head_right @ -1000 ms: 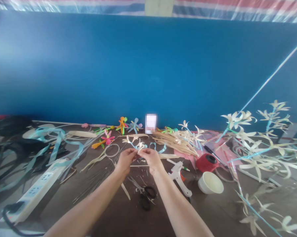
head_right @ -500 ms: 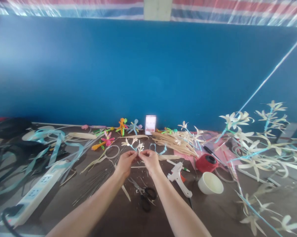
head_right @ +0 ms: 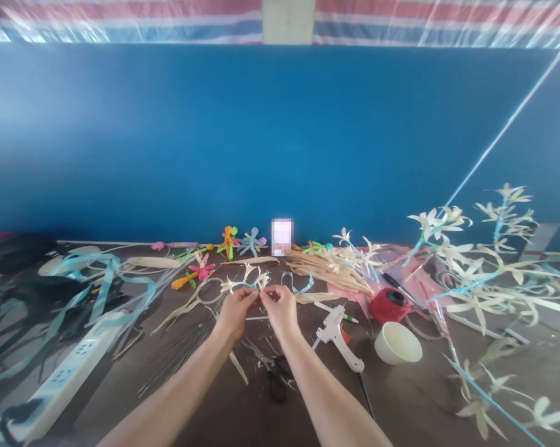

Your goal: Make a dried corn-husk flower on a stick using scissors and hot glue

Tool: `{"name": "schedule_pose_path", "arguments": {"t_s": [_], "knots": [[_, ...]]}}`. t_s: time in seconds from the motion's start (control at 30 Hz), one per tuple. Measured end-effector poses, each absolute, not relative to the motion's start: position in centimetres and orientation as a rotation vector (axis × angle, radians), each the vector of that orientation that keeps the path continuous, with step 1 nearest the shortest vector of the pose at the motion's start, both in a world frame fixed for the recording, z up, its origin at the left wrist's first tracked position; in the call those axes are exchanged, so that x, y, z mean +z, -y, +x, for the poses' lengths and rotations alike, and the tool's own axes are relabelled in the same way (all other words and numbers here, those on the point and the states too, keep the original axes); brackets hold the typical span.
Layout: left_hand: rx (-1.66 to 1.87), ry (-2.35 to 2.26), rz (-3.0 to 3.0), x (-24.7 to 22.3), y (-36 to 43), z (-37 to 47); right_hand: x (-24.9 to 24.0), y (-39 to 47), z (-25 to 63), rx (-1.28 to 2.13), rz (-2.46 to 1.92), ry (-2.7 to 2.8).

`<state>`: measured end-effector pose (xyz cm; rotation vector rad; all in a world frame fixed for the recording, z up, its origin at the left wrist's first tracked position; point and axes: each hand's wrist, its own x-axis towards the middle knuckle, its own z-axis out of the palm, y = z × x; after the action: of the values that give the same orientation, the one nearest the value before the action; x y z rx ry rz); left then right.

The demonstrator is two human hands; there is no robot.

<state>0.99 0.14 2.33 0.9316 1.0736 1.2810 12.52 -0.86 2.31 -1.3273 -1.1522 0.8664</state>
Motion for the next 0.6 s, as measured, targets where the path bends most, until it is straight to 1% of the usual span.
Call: {"name": "schedule_pose_path", "arguments": {"t_s": [0.33, 0.6], "knots": [[1.259, -1.073, 1.048, 2.9, -0.3, 0.8, 2.9, 1.4, 11.5, 1.019, -1.218, 0.987], [1.253, -1.064, 1.116, 3.5, -0.6, 0.8, 3.9, 1.7, 11.1, 1.068, -1.12, 0.86]]}}
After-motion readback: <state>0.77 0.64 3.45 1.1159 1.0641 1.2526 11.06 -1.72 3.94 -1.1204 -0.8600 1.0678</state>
